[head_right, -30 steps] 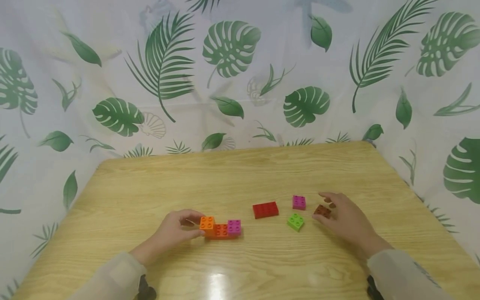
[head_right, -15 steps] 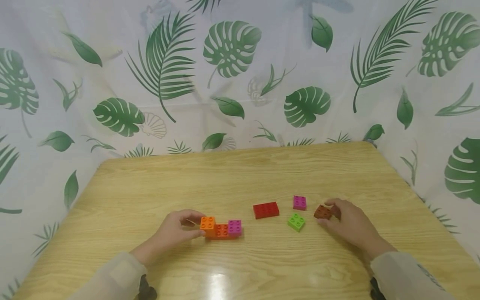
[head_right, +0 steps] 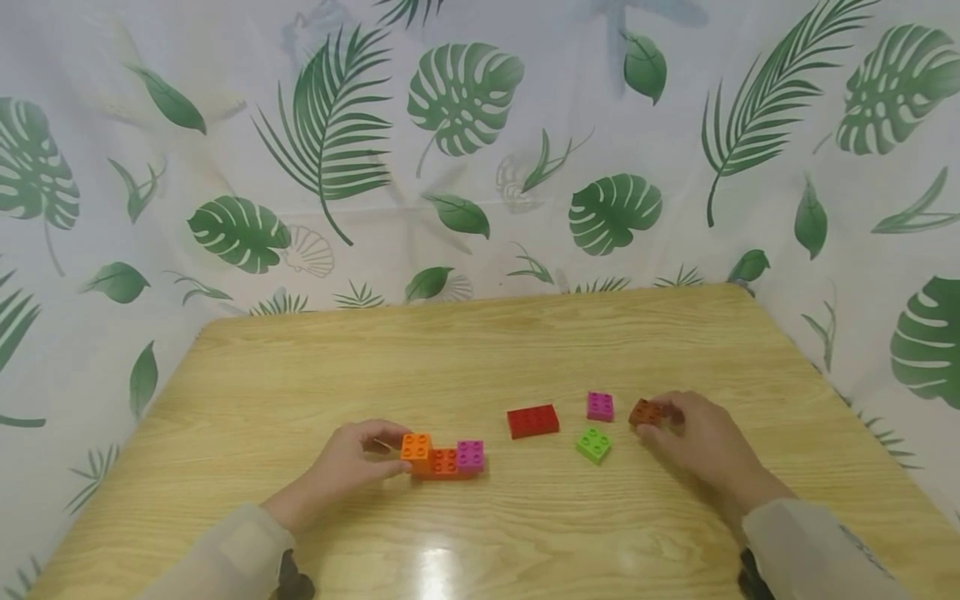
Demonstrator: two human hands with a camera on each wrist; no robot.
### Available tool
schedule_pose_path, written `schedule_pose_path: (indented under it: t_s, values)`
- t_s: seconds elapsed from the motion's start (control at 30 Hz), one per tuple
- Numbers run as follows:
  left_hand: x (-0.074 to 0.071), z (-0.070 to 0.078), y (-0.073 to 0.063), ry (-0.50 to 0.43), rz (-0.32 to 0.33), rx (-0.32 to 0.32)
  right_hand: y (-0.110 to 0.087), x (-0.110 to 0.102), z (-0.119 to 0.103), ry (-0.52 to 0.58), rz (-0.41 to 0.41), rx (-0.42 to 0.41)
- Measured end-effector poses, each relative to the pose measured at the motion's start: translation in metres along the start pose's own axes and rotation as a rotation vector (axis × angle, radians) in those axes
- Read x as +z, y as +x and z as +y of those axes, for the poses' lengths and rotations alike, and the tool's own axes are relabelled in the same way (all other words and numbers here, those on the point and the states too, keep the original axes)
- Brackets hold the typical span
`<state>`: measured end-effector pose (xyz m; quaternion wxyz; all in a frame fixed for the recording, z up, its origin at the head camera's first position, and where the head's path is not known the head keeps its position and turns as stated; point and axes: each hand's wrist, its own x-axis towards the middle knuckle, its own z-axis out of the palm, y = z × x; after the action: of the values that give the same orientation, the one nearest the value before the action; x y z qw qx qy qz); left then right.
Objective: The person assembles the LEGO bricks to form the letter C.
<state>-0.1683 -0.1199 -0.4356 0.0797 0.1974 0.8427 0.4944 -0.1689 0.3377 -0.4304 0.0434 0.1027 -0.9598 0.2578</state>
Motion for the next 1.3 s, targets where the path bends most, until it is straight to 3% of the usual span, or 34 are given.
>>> schedule_pose_path:
  t_s: [0.27, 0.5, 0.97, 1.3]
  values:
    - [0.0, -0.002, 0.0, 0.004, -0.002, 0.008, 0.012, 0.001, -0.018, -0.007, 0.07, -0.05]
    - [0.0, -0.003, 0.001, 0.0, -0.006, -0.001, 0.022, 0.014, -0.041, 0.02, 0.126, -0.115]
    - [0.0, -0.005, 0.001, 0.007, 0.002, 0.017, 0.033, 0.046, -0.096, 0.117, 0.088, -0.231]
    - [0.0, -0.006, 0.001, 0.009, 0.002, 0.017, 0.041, 0.065, -0.123, 0.132, 0.08, -0.37]
